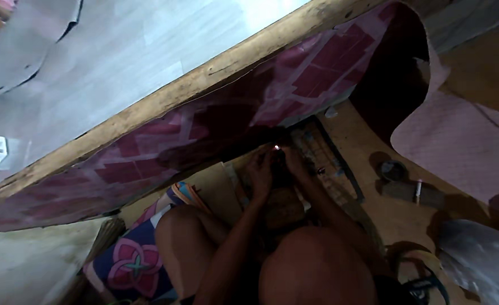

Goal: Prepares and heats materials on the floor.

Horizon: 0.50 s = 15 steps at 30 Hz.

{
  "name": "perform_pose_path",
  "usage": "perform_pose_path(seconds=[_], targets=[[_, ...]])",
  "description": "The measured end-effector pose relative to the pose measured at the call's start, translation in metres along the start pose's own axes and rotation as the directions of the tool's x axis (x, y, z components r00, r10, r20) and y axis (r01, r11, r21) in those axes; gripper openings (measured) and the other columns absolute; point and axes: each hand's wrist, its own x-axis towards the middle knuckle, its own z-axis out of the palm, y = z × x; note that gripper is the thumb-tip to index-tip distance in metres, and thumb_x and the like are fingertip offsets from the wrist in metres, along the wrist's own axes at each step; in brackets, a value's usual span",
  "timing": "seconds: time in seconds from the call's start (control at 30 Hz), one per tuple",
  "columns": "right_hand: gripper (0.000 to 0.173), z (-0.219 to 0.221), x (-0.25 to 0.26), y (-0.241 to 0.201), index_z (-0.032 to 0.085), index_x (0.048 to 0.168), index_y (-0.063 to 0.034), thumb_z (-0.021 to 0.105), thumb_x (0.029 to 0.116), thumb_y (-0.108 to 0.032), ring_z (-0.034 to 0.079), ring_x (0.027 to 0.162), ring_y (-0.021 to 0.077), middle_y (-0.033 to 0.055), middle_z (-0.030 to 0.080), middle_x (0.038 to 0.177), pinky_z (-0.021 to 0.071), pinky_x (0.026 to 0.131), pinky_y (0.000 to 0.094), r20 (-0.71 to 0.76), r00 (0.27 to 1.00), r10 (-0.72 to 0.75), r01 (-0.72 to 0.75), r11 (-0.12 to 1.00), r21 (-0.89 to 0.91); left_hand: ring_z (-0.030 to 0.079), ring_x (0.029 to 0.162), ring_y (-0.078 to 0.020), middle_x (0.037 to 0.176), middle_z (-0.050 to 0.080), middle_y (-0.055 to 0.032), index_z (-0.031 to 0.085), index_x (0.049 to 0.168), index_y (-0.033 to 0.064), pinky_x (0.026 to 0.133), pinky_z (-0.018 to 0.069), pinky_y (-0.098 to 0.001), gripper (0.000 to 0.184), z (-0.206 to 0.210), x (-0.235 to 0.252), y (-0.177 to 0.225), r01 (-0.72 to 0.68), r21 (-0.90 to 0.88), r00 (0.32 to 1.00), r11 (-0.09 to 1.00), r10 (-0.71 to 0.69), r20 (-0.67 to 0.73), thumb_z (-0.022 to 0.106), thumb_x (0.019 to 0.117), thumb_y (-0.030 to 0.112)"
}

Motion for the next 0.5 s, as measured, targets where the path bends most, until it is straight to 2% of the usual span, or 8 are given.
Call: perform_pose_path(seconds=[0.07, 0.27, 0.4, 0.5], targets=[[0.046, 0.0003, 0.0009, 0.0013, 0.066, 0.118, 0.0036, 0.029, 0.1134, -0.024, 0.060, 0.076, 0.0158, 0.0124, 0.064, 0.091, 0.0534, 0.073, 0.0338, -0.010, 1.000, -0.014, 0.014, 1.000, 0.003, 0.072, 0.083, -0.0125, 0.097, 0.075, -0.0092, 0.071, 0.111, -0.0028, 0.078, 0.0609, -0.0293, 0.016, -0.0001, 0.0002, -0.0005, 0.004, 0.008, 1.000, 1.000, -0.004, -0.001, 0.063, 0.1000, 0.005], [0.047, 0.0012, -0.0003, 0.0015, 0.066, 0.116, 0.0020, 0.028, 0.1136, -0.025, 0.059, 0.074, 0.0137, 0.0096, 0.063, 0.088, 0.0527, 0.071, 0.0317, -0.007, 1.000, 0.006, -0.005, 1.000, 0.013, 0.072, 0.080, -0.0129, 0.095, 0.075, -0.0089, 0.072, 0.111, -0.0024, 0.075, 0.0617, -0.0292, 0.016, 0.0002, -0.0003, -0.0023, 0.000, -0.028, 1.000, 1.000, 0.000, -0.006, 0.065, 0.0990, 0.004], [0.047, -0.0001, -0.0029, -0.0022, 0.065, 0.118, 0.0033, 0.028, 0.1137, -0.024, 0.059, 0.075, 0.0153, 0.0116, 0.063, 0.090, 0.0526, 0.073, 0.0329, -0.003, 1.000, 0.006, -0.006, 1.000, -0.018, 0.072, 0.080, -0.0114, 0.096, 0.075, -0.0086, 0.071, 0.112, -0.0026, 0.077, 0.0613, -0.0279, 0.016, 0.0003, -0.0007, 0.0006, 0.005, -0.014, 1.000, 1.000, -0.005, -0.004, 0.063, 0.0995, 0.003], [0.046, 0.0005, -0.0030, -0.0047, 0.065, 0.116, 0.0043, 0.028, 0.1137, -0.023, 0.058, 0.075, 0.0161, 0.0121, 0.062, 0.089, 0.0522, 0.073, 0.0335, -0.006, 1.000, 0.028, -0.028, 0.999, -0.032, 0.071, 0.078, -0.0099, 0.093, 0.075, -0.0076, 0.072, 0.109, -0.0026, 0.075, 0.0602, -0.0263, 0.014, 0.0005, -0.0004, -0.0001, -0.010, -0.010, 1.000, 1.000, 0.009, -0.019, 0.065, 0.0986, 0.003]])
